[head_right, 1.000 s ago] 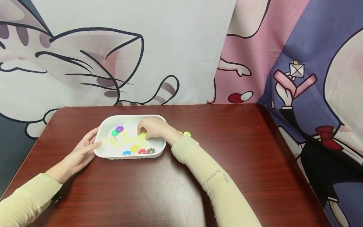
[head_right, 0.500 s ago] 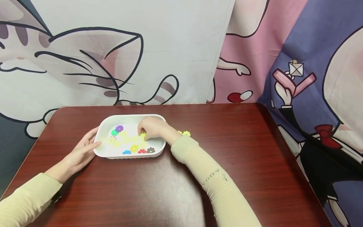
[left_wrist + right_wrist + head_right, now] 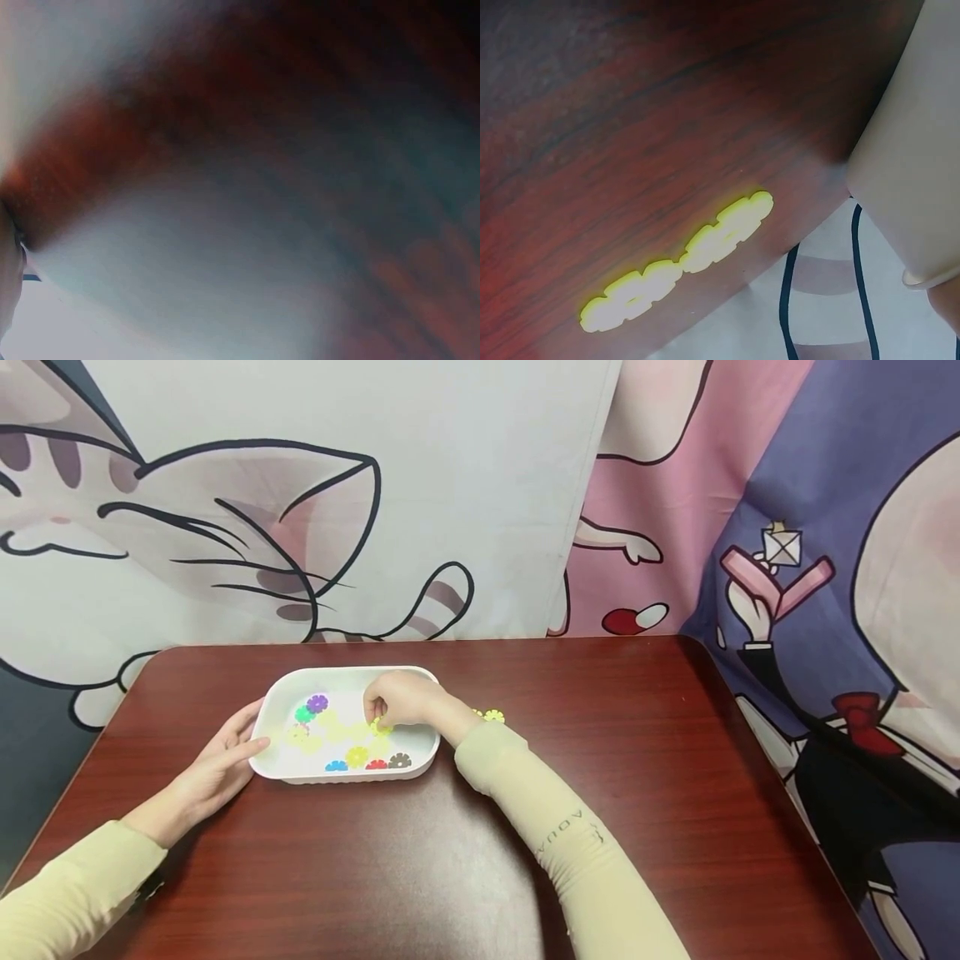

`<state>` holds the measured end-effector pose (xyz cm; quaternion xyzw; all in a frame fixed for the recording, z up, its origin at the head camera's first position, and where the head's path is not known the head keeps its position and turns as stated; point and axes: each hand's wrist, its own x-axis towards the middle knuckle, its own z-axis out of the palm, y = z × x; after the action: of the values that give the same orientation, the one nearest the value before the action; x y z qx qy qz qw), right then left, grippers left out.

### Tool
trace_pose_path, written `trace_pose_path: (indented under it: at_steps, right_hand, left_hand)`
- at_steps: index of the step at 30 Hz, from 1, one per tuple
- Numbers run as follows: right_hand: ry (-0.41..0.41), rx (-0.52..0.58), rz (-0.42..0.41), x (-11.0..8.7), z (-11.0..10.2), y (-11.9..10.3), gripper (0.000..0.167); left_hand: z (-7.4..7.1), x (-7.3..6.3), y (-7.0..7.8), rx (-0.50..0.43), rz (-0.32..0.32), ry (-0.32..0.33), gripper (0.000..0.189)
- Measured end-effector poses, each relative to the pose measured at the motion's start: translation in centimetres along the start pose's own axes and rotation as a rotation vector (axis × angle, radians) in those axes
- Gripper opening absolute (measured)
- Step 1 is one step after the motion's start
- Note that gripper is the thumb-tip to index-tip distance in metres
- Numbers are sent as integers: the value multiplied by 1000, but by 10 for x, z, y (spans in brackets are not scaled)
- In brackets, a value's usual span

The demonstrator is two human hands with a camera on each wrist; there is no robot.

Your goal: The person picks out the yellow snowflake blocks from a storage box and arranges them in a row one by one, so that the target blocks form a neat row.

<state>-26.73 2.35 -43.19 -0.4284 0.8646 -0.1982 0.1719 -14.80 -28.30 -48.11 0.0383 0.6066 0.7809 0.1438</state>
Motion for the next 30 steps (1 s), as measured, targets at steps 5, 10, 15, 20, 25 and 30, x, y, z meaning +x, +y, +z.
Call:
trace_pose_path:
  at_steps: [5,10,15,20,25,30]
  right_hand:
    - [43,115,-5,0,0,2,8]
    - [107,187,-3,-1,0,3,7]
    - [161,234,1,-3,-2,2,9]
    - [199,277,-16,-5,-3,4,7]
    - [219,294,-13,-7,-7,6,6]
    - [250,317,17,-15,-16,9,5]
  left_hand:
    - [0,-1,0,-2,8,-2,60]
    - [1,-1,-1,-4,14,-1,60]
    - [1,-1,-1,6,19,4,59]
    - [2,0,-1,6,18,2,58]
    - [3,0,0,5,11,5,59]
    - [2,-1,1,13,-1,20,60]
